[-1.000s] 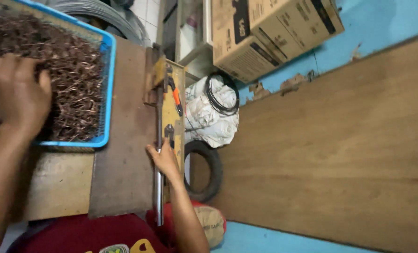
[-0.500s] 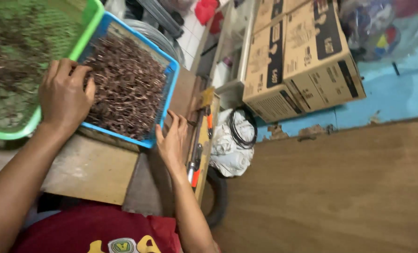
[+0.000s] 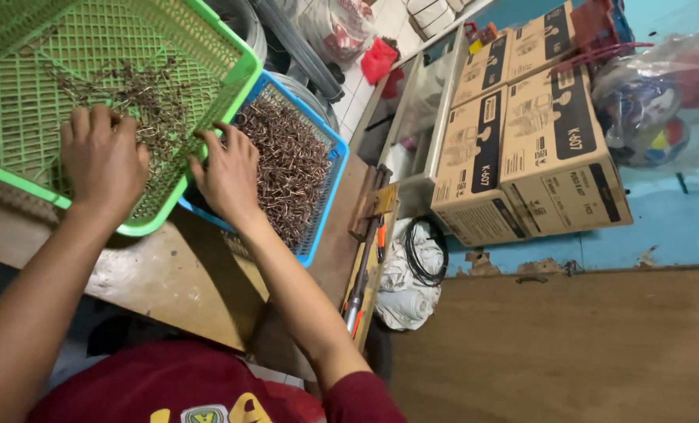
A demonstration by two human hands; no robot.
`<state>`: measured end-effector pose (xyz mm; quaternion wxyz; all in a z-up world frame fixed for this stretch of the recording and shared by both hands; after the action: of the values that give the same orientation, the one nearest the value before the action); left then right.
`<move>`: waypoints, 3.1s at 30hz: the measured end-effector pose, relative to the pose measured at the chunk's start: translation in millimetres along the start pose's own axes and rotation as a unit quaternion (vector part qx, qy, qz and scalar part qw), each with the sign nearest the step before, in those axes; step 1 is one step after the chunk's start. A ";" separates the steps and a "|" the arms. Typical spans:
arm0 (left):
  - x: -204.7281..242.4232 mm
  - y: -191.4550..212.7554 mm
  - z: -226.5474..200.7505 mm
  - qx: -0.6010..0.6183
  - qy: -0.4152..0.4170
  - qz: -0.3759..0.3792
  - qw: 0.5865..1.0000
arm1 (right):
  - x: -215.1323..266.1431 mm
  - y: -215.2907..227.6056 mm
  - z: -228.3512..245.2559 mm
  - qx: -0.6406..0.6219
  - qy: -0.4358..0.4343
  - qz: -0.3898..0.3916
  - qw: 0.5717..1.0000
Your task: Manually bending small metal clips using a jig and lever tool in a warehouse setting.
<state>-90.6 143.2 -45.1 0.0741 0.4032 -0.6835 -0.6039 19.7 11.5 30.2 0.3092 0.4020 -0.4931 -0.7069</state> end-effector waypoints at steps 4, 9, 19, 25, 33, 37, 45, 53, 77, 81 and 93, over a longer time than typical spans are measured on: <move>-9.0 -9.6 -1.4 -0.035 0.008 0.072 0.997 | -22.7 -40.1 -5.4 0.127 0.011 0.036 0.991; -12.6 -24.1 -3.8 -0.026 0.002 0.078 0.997 | -48.7 -64.4 -5.2 0.148 -0.040 0.133 0.979; -17.2 -10.4 -5.8 0.009 -0.013 0.023 1.000 | -47.0 -35.2 -0.3 0.167 -0.019 -0.027 0.985; -21.4 35.9 -32.1 0.084 -0.093 -0.126 0.984 | -38.9 23.9 -9.5 0.111 -0.023 -0.058 0.992; -27.4 53.5 -81.8 0.167 -0.205 -0.148 0.953 | 2.5 61.0 -73.9 -0.123 -0.158 0.028 0.979; -21.5 59.8 -123.0 0.212 -0.244 -0.143 0.935 | 37.3 73.8 -117.6 -0.239 -0.209 0.048 0.947; 0.5 50.2 -220.4 0.277 -0.335 -0.085 0.897 | 141.2 115.5 -174.8 -0.241 -0.291 -0.022 0.926; 28.1 12.6 -303.5 0.300 -0.385 -0.002 0.873 | 257.5 126.3 -212.2 -0.092 -0.434 -0.087 0.892; 25.4 -84.8 -390.5 0.225 -0.350 0.034 0.909 | 274.3 205.8 -205.6 -0.624 -0.509 -0.008 0.593; 23.1 -90.9 -402.5 0.253 -0.346 0.020 0.903 | 275.9 207.9 -209.2 -0.625 -0.488 0.007 0.610; 16.1 -95.8 -407.5 0.290 -0.328 0.062 0.897 | 281.8 196.7 -206.3 -0.621 -0.492 0.007 0.610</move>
<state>182.6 -174.0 -30.3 -0.2370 0.1431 -0.8373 -0.4714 71.0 -379.3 102.8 0.2009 -0.2981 -0.0166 -0.9330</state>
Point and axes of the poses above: each hand's wrist, its own x-axis away from the middle knuckle, its own y-axis out of the back of the hand, z = x × y, the point moved 1 cm from there along -x, towards the middle knuckle, and after that the axes turned 3 degrees about z, right-handed, at the moved point
